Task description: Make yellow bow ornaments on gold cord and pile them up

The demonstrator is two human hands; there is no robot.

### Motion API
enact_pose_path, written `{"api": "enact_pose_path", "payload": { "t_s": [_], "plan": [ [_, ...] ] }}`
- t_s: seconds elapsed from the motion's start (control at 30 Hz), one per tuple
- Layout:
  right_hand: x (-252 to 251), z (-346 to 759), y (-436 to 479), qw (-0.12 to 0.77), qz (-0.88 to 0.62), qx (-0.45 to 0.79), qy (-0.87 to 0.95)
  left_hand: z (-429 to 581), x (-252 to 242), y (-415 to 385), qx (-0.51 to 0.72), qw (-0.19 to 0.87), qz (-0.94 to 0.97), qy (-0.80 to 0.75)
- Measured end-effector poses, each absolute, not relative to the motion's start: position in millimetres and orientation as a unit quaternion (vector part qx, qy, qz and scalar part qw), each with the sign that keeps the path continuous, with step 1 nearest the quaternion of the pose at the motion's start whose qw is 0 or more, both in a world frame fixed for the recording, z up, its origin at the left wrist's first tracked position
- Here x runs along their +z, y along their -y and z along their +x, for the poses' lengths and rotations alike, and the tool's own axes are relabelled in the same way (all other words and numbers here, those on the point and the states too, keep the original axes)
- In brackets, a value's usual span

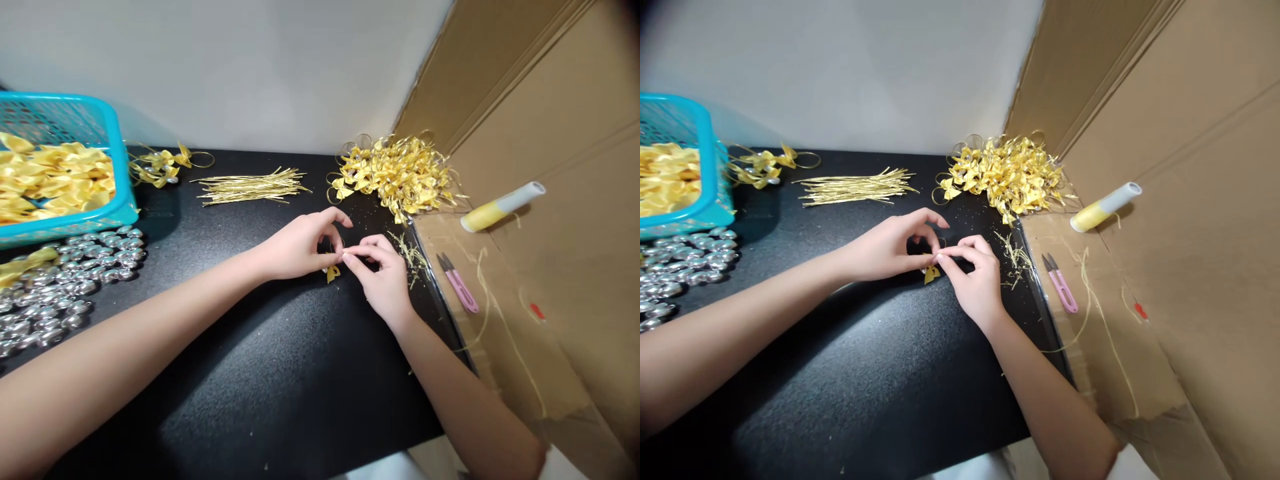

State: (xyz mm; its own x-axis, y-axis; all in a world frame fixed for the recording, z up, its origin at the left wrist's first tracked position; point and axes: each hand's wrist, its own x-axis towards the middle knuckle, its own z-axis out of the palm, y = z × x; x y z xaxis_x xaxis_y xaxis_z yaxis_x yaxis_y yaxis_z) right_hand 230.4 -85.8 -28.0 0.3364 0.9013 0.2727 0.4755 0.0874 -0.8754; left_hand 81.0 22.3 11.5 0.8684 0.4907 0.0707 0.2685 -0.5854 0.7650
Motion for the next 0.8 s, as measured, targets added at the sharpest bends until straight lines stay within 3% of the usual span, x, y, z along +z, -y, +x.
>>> {"api": "enact_pose_path", "payload": {
  "t_s": [0.4,0.8],
  "plan": [
    [-31.2,229.9,79.6,0.514,-0.635,0.203,0.54,83.5,10.7,-34.0,0.116,0.328,0.922,-0.169],
    [-31.2,230.8,78.2,0.53,-0.626,0.215,0.53,88.0,17.2,-36.3,0.087,0.372,0.904,-0.19]
  ]
}}
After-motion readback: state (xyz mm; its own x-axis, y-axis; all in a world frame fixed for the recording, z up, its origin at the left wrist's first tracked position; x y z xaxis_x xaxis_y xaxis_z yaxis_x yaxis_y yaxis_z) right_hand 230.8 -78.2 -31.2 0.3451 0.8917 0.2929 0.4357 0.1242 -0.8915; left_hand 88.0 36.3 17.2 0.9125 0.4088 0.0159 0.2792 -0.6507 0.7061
